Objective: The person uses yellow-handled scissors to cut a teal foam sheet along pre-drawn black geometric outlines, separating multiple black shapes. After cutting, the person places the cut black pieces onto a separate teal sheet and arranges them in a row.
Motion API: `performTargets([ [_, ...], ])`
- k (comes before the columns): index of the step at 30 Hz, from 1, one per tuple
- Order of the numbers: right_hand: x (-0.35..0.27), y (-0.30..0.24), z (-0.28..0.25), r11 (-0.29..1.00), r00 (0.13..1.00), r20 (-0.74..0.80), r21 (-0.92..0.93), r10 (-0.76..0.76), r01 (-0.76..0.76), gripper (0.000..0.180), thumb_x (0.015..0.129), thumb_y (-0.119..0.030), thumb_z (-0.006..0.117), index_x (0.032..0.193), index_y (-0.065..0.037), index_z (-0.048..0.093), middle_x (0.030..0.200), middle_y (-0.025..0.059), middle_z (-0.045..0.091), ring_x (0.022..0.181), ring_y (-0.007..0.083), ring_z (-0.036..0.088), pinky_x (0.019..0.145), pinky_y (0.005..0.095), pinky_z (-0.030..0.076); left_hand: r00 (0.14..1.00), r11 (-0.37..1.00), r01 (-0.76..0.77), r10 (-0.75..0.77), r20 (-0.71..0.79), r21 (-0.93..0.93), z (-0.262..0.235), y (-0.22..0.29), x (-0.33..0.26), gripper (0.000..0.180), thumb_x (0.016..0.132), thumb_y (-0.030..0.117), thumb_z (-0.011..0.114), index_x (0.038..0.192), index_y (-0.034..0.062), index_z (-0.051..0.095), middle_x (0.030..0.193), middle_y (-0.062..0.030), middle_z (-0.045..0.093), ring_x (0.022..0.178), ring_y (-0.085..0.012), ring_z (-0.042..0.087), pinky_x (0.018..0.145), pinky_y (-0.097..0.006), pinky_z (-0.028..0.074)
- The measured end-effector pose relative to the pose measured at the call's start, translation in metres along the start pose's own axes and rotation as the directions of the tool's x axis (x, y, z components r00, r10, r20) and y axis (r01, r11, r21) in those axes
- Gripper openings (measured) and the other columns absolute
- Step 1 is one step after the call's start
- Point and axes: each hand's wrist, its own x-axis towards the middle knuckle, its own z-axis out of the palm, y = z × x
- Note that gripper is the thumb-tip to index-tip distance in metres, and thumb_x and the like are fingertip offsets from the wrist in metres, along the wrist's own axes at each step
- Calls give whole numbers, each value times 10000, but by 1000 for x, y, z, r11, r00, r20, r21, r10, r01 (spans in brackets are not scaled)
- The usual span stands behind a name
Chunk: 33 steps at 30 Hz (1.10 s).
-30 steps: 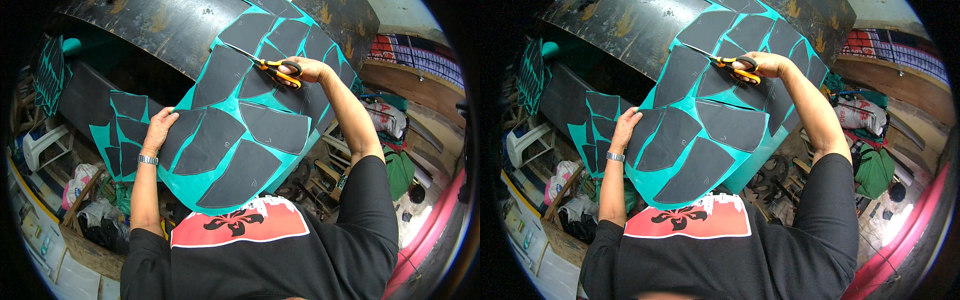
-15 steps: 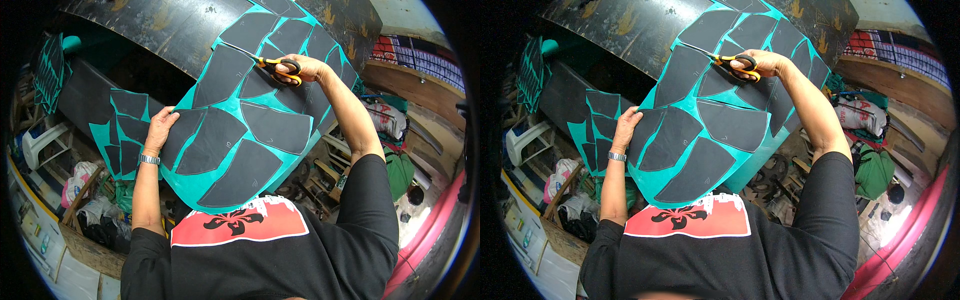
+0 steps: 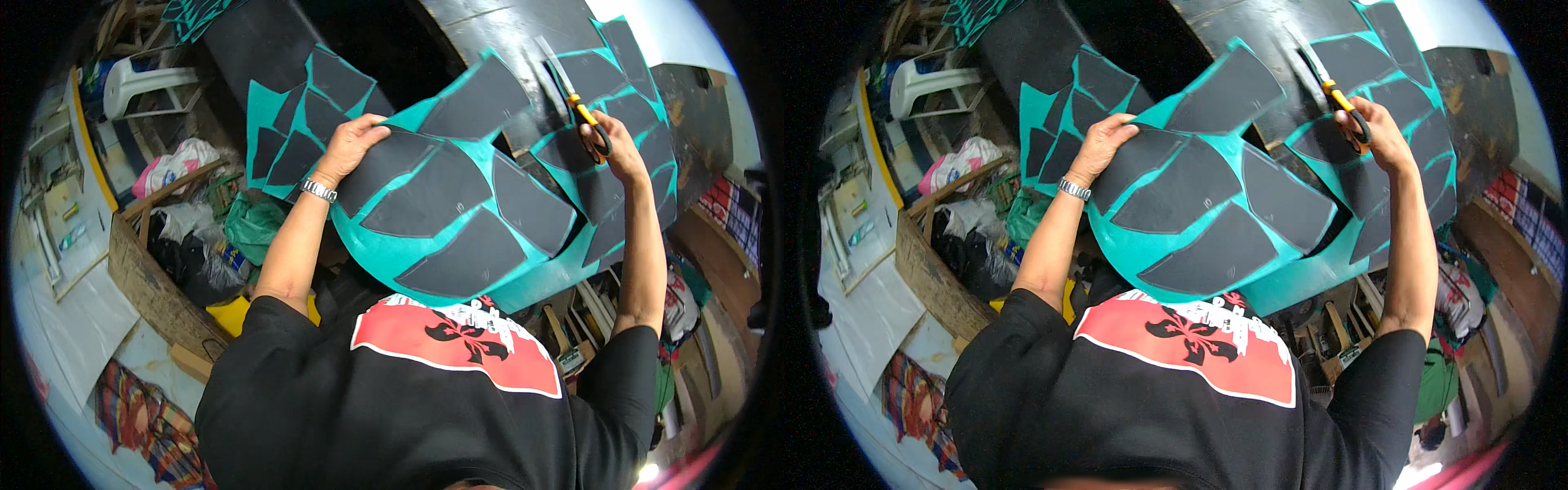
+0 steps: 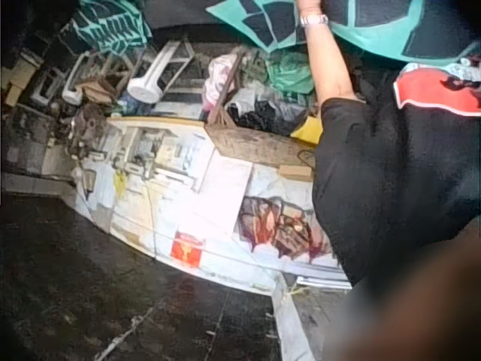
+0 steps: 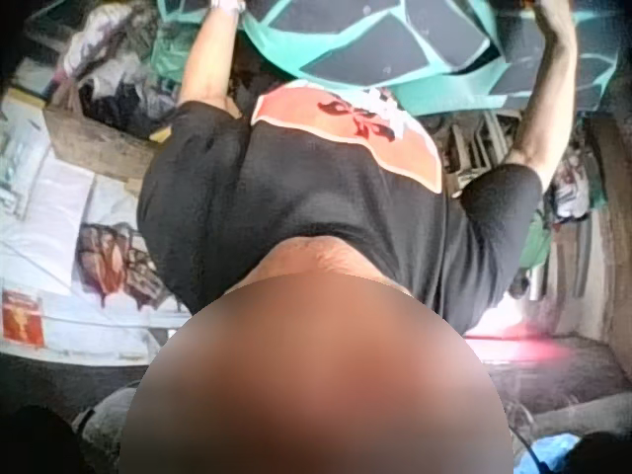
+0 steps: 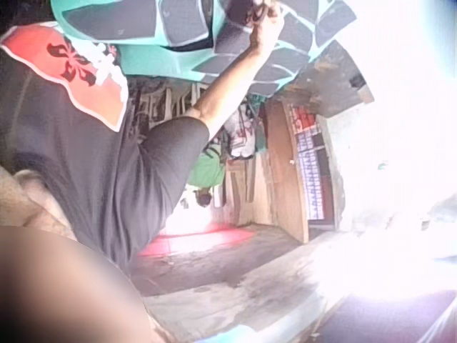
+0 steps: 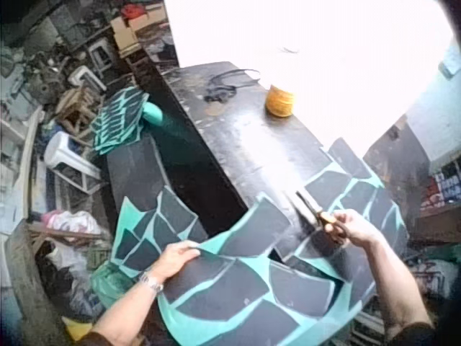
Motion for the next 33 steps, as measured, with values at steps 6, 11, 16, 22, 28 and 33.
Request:
performTargets([
  [6, -2, 17, 29, 940, 959, -273, 303, -74, 159, 322, 880, -393, 740, 869, -109, 589, 665, -48, 515, 572, 44, 447, 533, 215, 313, 888, 980, -83, -9, -460, -179, -110, -65, -42, 236, 963, 180, 656, 1156, 47, 671, 1019, 39, 663, 897, -46, 577, 823, -213, 462],
  [11, 4, 22, 43, 947, 937, -347, 283, -46, 151, 308, 884, -370, 744, 892, -98, 601, 686, -47, 540, 584, 41, 462, 546, 213, 323, 651, 989, 96, -149, -745, -114, -155, -153, -74, 345, 983, 255, 623, 1220, 5, 625, 1090, -8, 661, 991, -104, 583, 901, -267, 456],
  [16, 6, 23, 52, 950, 911, -410, 267, -38, 160, 227, 862, -270, 783, 872, -114, 617, 670, -60, 548, 557, 32, 464, 512, 204, 331, 539, 924, 375, -146, -829, 81, -143, -207, -82, 489, 959, 333, 628, 1298, -15, 580, 1243, -152, 658, 1131, -270, 614, 971, -380, 458],
  [22, 3, 23, 64, 950, 874, -479, 227, -85, 216, 199, 903, -267, 739, 892, -113, 613, 669, -67, 530, 537, 20, 444, 492, 184, 324, 657, 842, 313, 141, -740, 439, -193, -184, -71, 407, 947, 328, 640, 1207, 15, 645, 1117, -205, 693, 1018, -348, 662, 904, -383, 494],
  [28, 3, 19, 67, 951, 870, -489, 240, -56, 196, 208, 861, -255, 779, 871, -103, 639, 684, -72, 547, 563, 17, 463, 495, 192, 329, 763, 557, 531, 15, -647, 639, -229, -154, -56, 387, 933, 324, 655, 1276, 149, 620, 1125, -183, 657, 1051, -355, 628, 914, -416, 483],
  [33, 4, 22, 68, 978, 831, -536, 43, -150, 204, 233, 876, -313, 748, 915, -87, 703, 670, -67, 525, 568, 43, 454, 491, 221, 367, 734, 539, 357, 344, -586, 763, -132, -79, 7, 506, 918, 307, 687, 1359, 108, 542, 1253, -177, 595, 1185, -318, 555, 1011, -456, 440],
])
